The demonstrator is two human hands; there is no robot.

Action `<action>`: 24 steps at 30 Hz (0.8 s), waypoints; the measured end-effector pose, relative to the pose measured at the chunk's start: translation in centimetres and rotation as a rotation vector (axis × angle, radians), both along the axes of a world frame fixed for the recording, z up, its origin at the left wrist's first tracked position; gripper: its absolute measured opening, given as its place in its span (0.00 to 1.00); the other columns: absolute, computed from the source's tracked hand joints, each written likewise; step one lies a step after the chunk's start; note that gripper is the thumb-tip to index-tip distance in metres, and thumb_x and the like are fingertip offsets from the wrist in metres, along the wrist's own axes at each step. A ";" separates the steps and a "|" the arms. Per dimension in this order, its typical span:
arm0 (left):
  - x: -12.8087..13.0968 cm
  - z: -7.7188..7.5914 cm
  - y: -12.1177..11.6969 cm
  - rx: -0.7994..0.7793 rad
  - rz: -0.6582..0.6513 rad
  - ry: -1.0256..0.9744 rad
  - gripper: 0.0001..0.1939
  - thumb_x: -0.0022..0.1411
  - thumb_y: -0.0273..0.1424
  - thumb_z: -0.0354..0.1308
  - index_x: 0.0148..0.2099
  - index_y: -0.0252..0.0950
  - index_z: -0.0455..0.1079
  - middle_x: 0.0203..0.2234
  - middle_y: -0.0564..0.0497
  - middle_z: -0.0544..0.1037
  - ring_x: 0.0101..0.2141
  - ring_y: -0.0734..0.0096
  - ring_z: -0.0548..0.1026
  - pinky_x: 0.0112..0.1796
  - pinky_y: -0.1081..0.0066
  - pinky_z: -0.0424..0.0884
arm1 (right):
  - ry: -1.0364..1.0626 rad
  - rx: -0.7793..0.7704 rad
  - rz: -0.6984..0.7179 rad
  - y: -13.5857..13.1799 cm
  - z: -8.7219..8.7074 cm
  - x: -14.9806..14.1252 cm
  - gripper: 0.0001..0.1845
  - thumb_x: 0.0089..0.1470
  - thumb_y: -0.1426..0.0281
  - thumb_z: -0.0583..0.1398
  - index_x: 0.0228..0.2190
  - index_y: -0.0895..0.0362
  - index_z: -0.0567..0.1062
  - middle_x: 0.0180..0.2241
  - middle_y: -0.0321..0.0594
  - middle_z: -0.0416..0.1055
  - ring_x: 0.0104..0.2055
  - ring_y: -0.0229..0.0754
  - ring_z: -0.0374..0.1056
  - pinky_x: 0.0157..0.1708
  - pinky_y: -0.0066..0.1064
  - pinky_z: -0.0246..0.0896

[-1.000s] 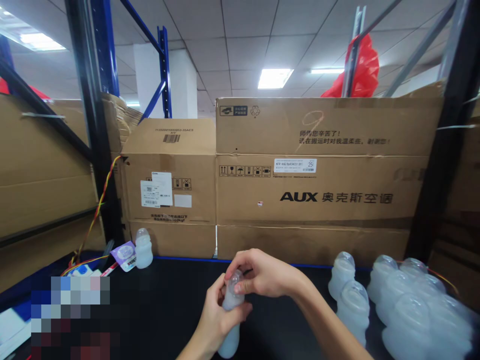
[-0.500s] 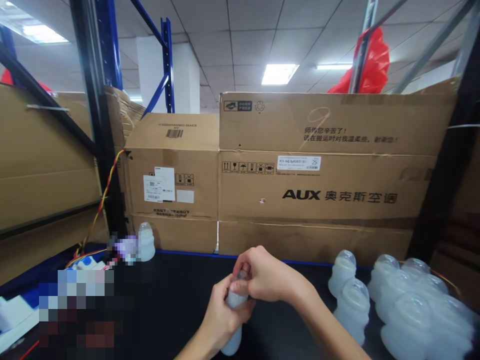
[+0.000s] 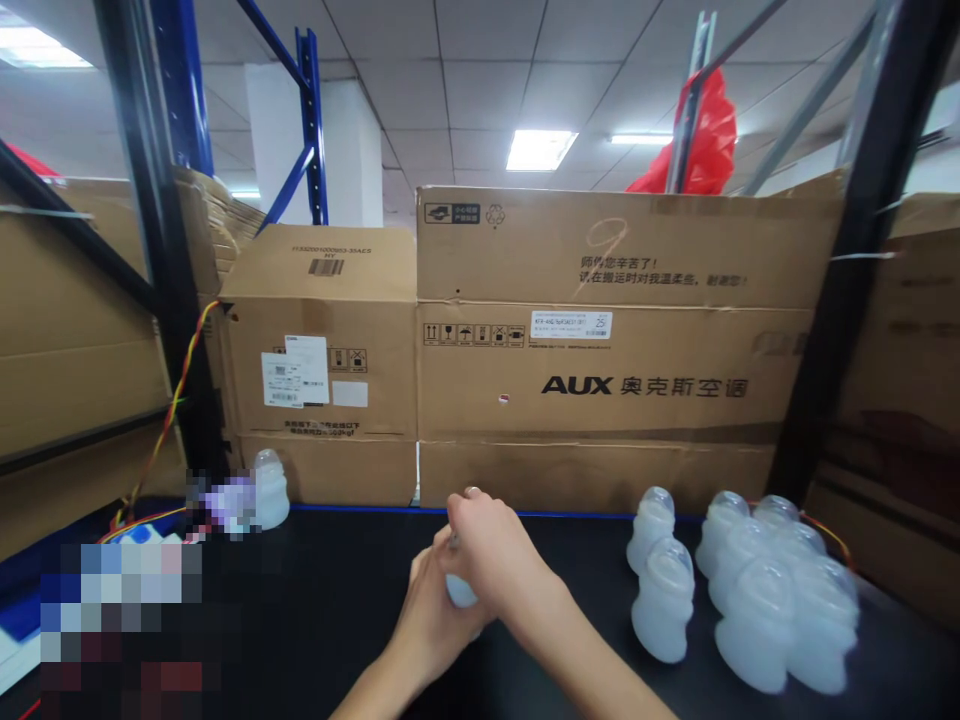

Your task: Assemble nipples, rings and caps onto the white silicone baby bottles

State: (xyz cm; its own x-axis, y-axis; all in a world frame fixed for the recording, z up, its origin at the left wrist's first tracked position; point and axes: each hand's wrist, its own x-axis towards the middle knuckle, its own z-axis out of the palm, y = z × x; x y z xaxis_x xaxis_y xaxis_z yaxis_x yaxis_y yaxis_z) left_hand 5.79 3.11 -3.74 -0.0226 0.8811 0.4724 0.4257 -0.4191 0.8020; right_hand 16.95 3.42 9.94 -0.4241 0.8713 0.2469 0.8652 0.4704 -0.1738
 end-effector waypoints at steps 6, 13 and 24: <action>-1.3 1.2 -1.0 -0.223 -0.029 0.560 0.35 0.60 0.46 0.63 0.64 0.34 0.69 0.65 0.35 0.70 0.68 0.41 0.62 0.69 0.39 0.48 | -0.084 0.069 -0.248 2.5 -0.1 3.2 0.17 0.52 0.75 0.66 0.46 0.61 0.78 0.51 0.53 0.73 0.49 0.57 0.74 0.40 0.38 0.66; -1.6 1.6 -1.4 -0.272 -0.070 0.654 0.35 0.66 0.51 0.55 0.67 0.35 0.67 0.70 0.37 0.62 0.71 0.44 0.55 0.70 0.40 0.48 | -0.177 0.093 -0.441 4.9 -0.5 8.8 0.17 0.49 0.71 0.73 0.42 0.64 0.81 0.47 0.58 0.75 0.54 0.63 0.68 0.50 0.46 0.60; -1.8 0.7 -0.9 -0.236 -0.089 0.725 0.35 0.69 0.52 0.50 0.68 0.34 0.66 0.70 0.36 0.62 0.71 0.44 0.56 0.70 0.38 0.47 | 0.379 0.221 0.078 -8.8 3.0 20.2 0.17 0.63 0.49 0.62 0.45 0.46 0.78 0.42 0.41 0.76 0.40 0.43 0.72 0.37 0.31 0.69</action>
